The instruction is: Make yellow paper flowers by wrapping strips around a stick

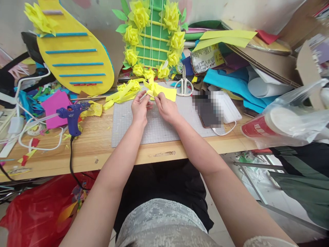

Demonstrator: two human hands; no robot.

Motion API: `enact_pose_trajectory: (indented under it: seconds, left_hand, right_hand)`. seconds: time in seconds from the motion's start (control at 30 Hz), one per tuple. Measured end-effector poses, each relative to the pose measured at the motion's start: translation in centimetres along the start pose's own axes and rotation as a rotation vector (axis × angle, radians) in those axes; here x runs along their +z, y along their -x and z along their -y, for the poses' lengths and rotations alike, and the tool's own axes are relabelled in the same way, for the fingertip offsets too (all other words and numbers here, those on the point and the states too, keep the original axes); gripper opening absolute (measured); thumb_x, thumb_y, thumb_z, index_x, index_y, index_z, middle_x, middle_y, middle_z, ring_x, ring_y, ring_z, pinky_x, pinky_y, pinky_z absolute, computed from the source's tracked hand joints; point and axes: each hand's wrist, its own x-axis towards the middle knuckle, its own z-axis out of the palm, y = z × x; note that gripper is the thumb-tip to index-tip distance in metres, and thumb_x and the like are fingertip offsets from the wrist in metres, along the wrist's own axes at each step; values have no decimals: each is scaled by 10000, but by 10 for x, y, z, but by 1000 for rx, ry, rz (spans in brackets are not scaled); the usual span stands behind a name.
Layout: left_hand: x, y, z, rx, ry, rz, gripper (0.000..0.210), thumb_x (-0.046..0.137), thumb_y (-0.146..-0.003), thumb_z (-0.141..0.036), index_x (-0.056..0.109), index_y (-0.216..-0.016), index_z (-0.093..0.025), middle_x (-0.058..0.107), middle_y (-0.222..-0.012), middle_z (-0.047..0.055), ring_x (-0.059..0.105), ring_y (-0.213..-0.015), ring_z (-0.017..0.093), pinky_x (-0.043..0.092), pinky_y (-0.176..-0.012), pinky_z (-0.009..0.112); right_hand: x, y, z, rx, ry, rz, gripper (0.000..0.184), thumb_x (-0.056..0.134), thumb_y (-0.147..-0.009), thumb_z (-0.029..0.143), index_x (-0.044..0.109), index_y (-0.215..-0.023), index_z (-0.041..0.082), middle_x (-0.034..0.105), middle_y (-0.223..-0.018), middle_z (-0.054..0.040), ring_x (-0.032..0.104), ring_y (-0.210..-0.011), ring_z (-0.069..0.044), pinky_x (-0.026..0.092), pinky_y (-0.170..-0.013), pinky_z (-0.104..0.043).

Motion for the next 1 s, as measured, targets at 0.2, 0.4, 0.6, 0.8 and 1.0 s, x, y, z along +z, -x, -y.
enact_pose_trajectory:
  seconds: [0.2, 0.4, 0.6, 0.8, 1.0]
  left_hand:
    - [3, 3, -6, -67, 20, -2, 284, 627, -785, -256, 602, -1067, -230, 689, -831, -11, 582, -525, 48, 442, -454, 154]
    - [1, -1, 4, 5, -32, 77, 376, 615, -800, -346, 570, -1161, -250, 674, -729, -17, 600, -537, 76, 462, -494, 184]
    - [4, 8, -5, -46, 60, -27, 351, 659, -764, -244, 604, -1109, -217, 686, -734, -17, 583, -497, 61, 449, -480, 166]
    - [6, 14, -14, -79, 130, -56, 325, 684, -727, -199, 631, -1047, -201, 648, -625, -43, 547, -439, 48, 420, -459, 158]
    - [5, 11, -19, -124, 247, -142, 261, 696, -686, -153, 625, -935, -186, 588, -567, -89, 461, -370, 4, 360, -413, 139]
  right_hand:
    - [1, -3, -5, 7, -81, -84, 236, 407, -893, 430, 503, -847, 220, 622, -804, -34, 545, -733, -176, 360, -682, -284]
    - [0, -4, -9, 31, -138, -94, 286, 406, -890, 461, 541, -822, 219, 579, -716, -12, 516, -690, -162, 342, -669, -275]
    - [1, -3, -8, 16, -157, -71, 303, 407, -890, 448, 553, -793, 201, 546, -652, 8, 476, -625, -129, 307, -619, -245]
    - [2, -3, -8, -39, -170, -63, 329, 393, -891, 438, 560, -757, 188, 552, -634, 11, 468, -605, -114, 306, -601, -239]
    - [1, 1, -2, -21, -235, -73, 210, 459, -860, 378, 506, -985, 217, 630, -725, 18, 541, -618, -126, 343, -619, -254]
